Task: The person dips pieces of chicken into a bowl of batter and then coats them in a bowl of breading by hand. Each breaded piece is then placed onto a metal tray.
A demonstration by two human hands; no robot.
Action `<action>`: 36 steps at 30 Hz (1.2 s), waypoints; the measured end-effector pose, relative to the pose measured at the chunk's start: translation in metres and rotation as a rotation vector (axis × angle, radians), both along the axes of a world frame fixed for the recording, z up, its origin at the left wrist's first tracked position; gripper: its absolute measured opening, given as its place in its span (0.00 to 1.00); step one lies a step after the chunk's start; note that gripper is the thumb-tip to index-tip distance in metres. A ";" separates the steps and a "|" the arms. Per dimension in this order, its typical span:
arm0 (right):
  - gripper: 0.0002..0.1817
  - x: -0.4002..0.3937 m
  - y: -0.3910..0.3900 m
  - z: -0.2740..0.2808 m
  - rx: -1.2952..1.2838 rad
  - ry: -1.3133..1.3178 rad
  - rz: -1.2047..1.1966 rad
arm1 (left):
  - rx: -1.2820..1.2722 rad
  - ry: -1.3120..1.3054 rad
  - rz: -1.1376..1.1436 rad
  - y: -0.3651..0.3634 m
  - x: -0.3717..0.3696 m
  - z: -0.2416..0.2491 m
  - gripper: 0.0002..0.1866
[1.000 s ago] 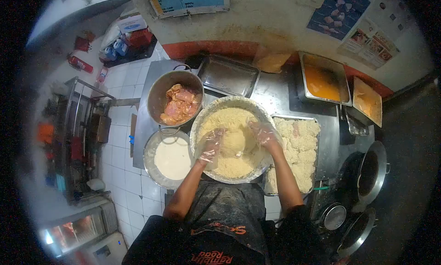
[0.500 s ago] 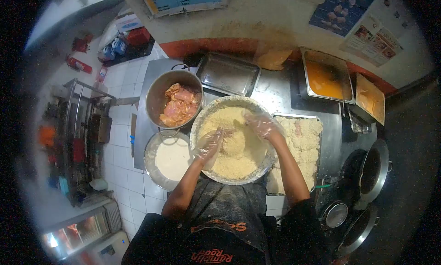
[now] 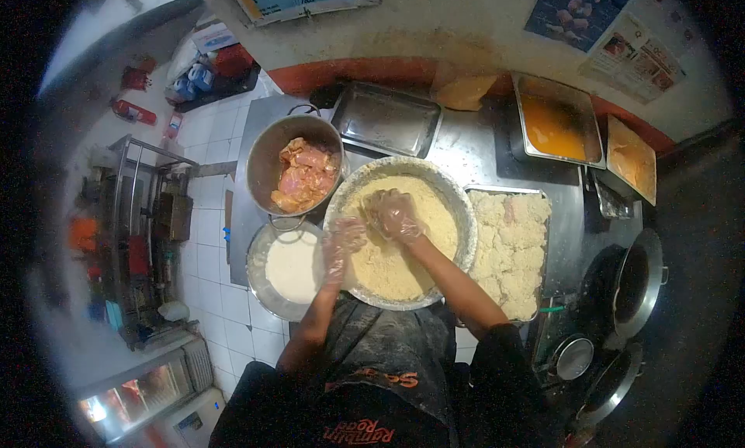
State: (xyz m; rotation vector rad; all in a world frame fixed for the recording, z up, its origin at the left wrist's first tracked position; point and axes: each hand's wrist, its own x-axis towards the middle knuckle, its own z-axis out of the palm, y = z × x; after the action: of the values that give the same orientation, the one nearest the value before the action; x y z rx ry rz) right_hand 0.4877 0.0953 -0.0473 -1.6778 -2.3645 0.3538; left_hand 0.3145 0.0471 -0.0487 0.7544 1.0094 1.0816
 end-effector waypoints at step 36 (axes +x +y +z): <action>0.18 0.111 -0.068 0.022 -0.350 1.775 -0.596 | -0.237 0.117 -0.643 0.010 0.042 0.004 0.19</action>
State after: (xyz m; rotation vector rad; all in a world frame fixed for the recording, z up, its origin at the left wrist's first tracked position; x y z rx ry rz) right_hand 0.5991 0.0276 -0.0252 -1.0605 -0.5036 1.3695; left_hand 0.3564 0.0574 -0.0451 0.8705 0.8812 0.3613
